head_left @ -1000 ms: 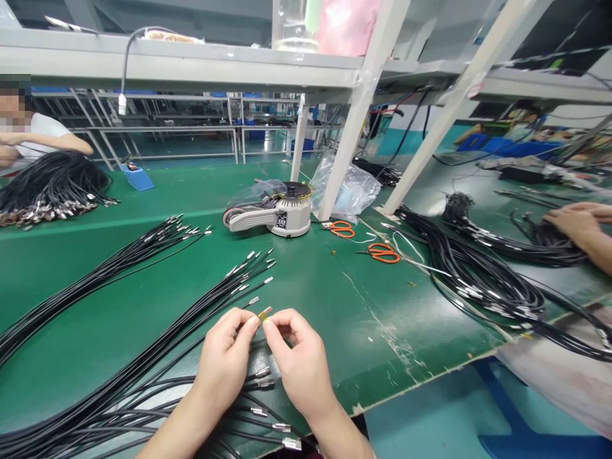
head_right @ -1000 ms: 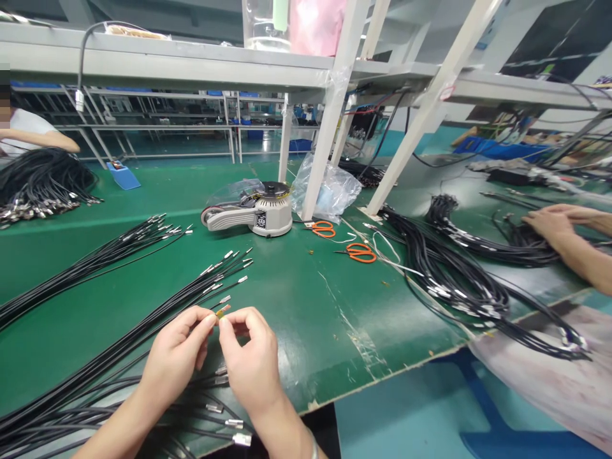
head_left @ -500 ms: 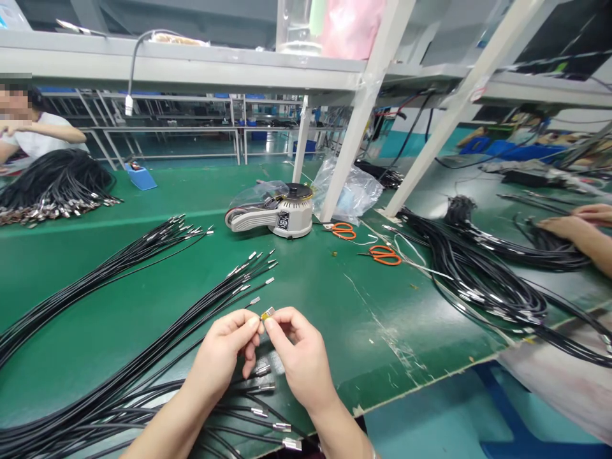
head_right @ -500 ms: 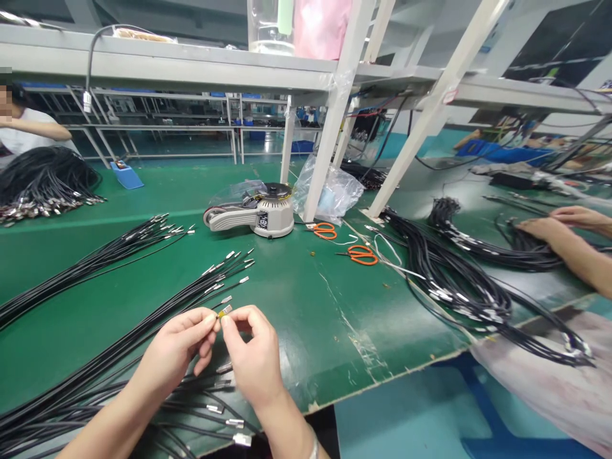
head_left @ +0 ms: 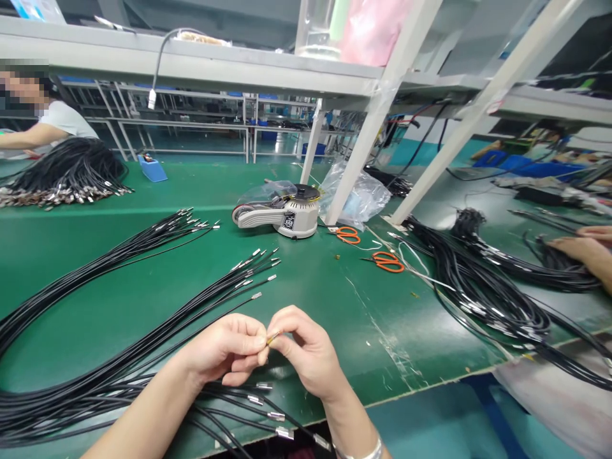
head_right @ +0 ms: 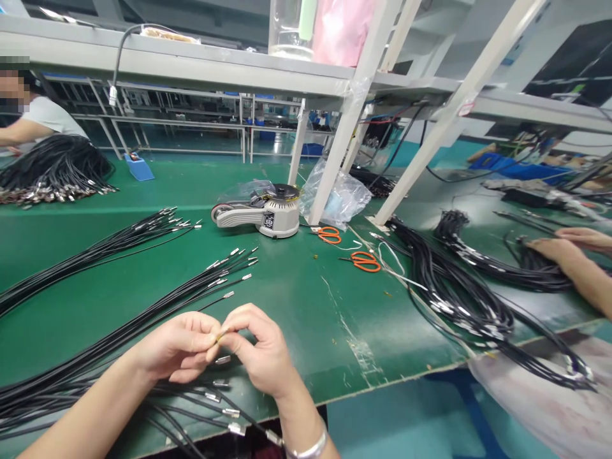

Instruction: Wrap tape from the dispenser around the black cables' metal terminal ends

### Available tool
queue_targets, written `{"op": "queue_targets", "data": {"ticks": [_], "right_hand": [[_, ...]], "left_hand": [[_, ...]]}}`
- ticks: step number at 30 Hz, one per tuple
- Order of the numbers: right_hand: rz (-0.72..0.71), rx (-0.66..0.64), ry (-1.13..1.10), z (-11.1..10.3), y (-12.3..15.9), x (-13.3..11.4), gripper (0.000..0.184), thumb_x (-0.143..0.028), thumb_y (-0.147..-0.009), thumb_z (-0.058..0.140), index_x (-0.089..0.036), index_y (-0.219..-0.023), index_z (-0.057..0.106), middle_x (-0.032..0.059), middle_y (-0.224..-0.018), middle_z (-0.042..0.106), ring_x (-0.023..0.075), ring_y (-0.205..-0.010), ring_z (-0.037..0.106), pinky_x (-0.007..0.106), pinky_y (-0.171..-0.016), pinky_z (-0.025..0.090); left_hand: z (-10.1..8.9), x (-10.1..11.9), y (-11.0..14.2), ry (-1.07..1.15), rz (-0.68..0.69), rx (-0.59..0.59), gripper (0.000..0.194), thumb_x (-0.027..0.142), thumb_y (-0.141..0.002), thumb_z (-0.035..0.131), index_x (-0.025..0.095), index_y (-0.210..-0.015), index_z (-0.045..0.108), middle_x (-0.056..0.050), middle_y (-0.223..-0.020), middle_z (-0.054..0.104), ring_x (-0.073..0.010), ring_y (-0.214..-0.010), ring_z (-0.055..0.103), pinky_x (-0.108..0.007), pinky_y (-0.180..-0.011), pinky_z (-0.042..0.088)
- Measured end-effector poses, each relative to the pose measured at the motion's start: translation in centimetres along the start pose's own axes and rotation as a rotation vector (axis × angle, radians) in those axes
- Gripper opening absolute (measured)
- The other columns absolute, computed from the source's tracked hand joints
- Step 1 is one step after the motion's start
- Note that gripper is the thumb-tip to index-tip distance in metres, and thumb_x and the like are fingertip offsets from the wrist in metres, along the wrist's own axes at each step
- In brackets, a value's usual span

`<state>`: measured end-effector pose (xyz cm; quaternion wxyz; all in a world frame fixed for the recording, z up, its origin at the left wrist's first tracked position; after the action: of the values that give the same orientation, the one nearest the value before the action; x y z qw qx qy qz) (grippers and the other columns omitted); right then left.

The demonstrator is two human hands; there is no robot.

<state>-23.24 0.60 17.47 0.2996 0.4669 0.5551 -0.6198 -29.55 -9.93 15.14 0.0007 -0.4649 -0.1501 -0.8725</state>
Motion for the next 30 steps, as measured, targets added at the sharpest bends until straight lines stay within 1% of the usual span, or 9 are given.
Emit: {"op": "queue_targets", "data": {"ticks": [4,7,10,12,17,21,24,27,30], "right_hand": [[0.216,0.043,-0.04,-1.5,0.2,0.5,0.007,-0.024,-0.078,0.064,-0.02,-0.082,0.066,0.0014,-0.081,0.06,0.0152,-0.076,0.056,0.027,-0.071,0.045],[0.367,0.106,0.007,-2.3,0.6,0.9,0.01,-0.027,-0.075,0.065,-0.017,-0.073,0.064,-0.0016,-0.067,0.057,0.0127,-0.065,0.052,0.024,-0.063,0.043],[0.453,0.153,0.048,-2.3,1.0,1.2,0.013,-0.028,-0.074,0.065,-0.016,-0.071,0.065,-0.0027,-0.061,0.056,0.0119,-0.059,0.05,0.024,-0.059,0.041],[0.473,0.167,0.049,-2.1,1.1,1.3,0.014,-0.029,-0.074,0.064,-0.016,-0.072,0.065,-0.0024,-0.06,0.057,0.012,-0.059,0.05,0.024,-0.058,0.041],[0.462,0.097,0.024,-1.7,1.6,0.8,0.015,-0.03,-0.074,0.065,-0.016,-0.071,0.065,-0.0016,-0.063,0.059,0.0124,-0.062,0.052,0.024,-0.061,0.042],[0.449,0.056,0.105,-2.3,2.0,0.5,0.014,-0.029,-0.074,0.064,-0.016,-0.071,0.064,-0.0007,-0.067,0.061,0.0128,-0.064,0.054,0.024,-0.063,0.043],[0.479,0.057,0.145,-2.6,2.2,1.0,0.016,-0.03,-0.076,0.062,-0.016,-0.071,0.064,-0.0008,-0.064,0.06,0.0128,-0.061,0.053,0.024,-0.06,0.043],[0.531,0.12,0.145,-2.9,2.4,1.7,0.02,-0.034,-0.076,0.061,-0.015,-0.073,0.065,-0.0001,-0.062,0.06,0.0139,-0.06,0.054,0.025,-0.058,0.044],[0.555,0.135,0.136,-2.8,2.5,2.1,0.022,-0.036,-0.074,0.062,-0.015,-0.072,0.065,0.001,-0.062,0.061,0.0151,-0.06,0.056,0.026,-0.058,0.044]], "left_hand": [[0.1,1.3,0.3,-0.488,0.154,0.319,0.025,0.035,-0.078,0.057,0.014,-0.065,0.052,0.007,-0.05,0.04,-0.0036,-0.04,0.03,-0.016,-0.038,0.022],[0.7,2.0,0.4,-0.809,0.254,0.451,0.021,0.03,-0.082,0.051,0.015,-0.067,0.053,0.005,-0.059,0.046,-0.0075,-0.054,0.039,-0.019,-0.051,0.032],[1.0,2.0,0.3,-0.95,0.282,0.47,0.018,0.032,-0.085,0.048,0.018,-0.089,0.058,0.002,-0.069,0.055,-0.0115,-0.065,0.047,-0.022,-0.06,0.037],[1.2,1.9,0.2,-1.014,0.306,0.445,0.02,0.032,-0.086,0.046,0.02,-0.094,0.06,0.001,-0.075,0.058,-0.0127,-0.07,0.051,-0.023,-0.065,0.039],[2.1,1.7,-0.2,-1.141,0.381,0.393,0.025,0.028,-0.088,0.043,0.018,-0.075,0.062,0.002,-0.07,0.055,-0.0111,-0.068,0.051,-0.021,-0.064,0.037],[2.6,1.6,-0.4,-1.159,0.328,0.413,0.028,0.029,-0.087,0.043,0.017,-0.07,0.061,0.002,-0.067,0.056,-0.0116,-0.065,0.052,-0.022,-0.062,0.038],[1.8,2.1,0.4,-1.131,0.226,0.426,0.031,0.035,-0.089,0.039,0.019,-0.083,0.065,-0.001,-0.08,0.065,-0.0144,-0.075,0.057,-0.024,-0.07,0.043],[0.0,3.1,2.6,-1.165,0.184,0.565,0.035,0.04,-0.089,0.038,0.021,-0.109,0.061,-0.004,-0.11,0.064,-0.0187,-0.101,0.055,-0.03,-0.091,0.039],[-0.9,2.7,4.0,-1.267,0.138,0.559,0.032,0.038,-0.087,0.043,0.022,-0.108,0.062,-0.004,-0.113,0.063,-0.0192,-0.104,0.054,-0.031,-0.095,0.037]]}}
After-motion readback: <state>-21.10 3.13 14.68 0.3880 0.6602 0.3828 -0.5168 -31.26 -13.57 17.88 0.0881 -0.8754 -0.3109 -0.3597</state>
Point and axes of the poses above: each hand's wrist, its own y-axis away from the middle knuckle, its own z-axis out of the palm, x = y × z, the point moved 5 cm from there along -y, towards the middle knuckle
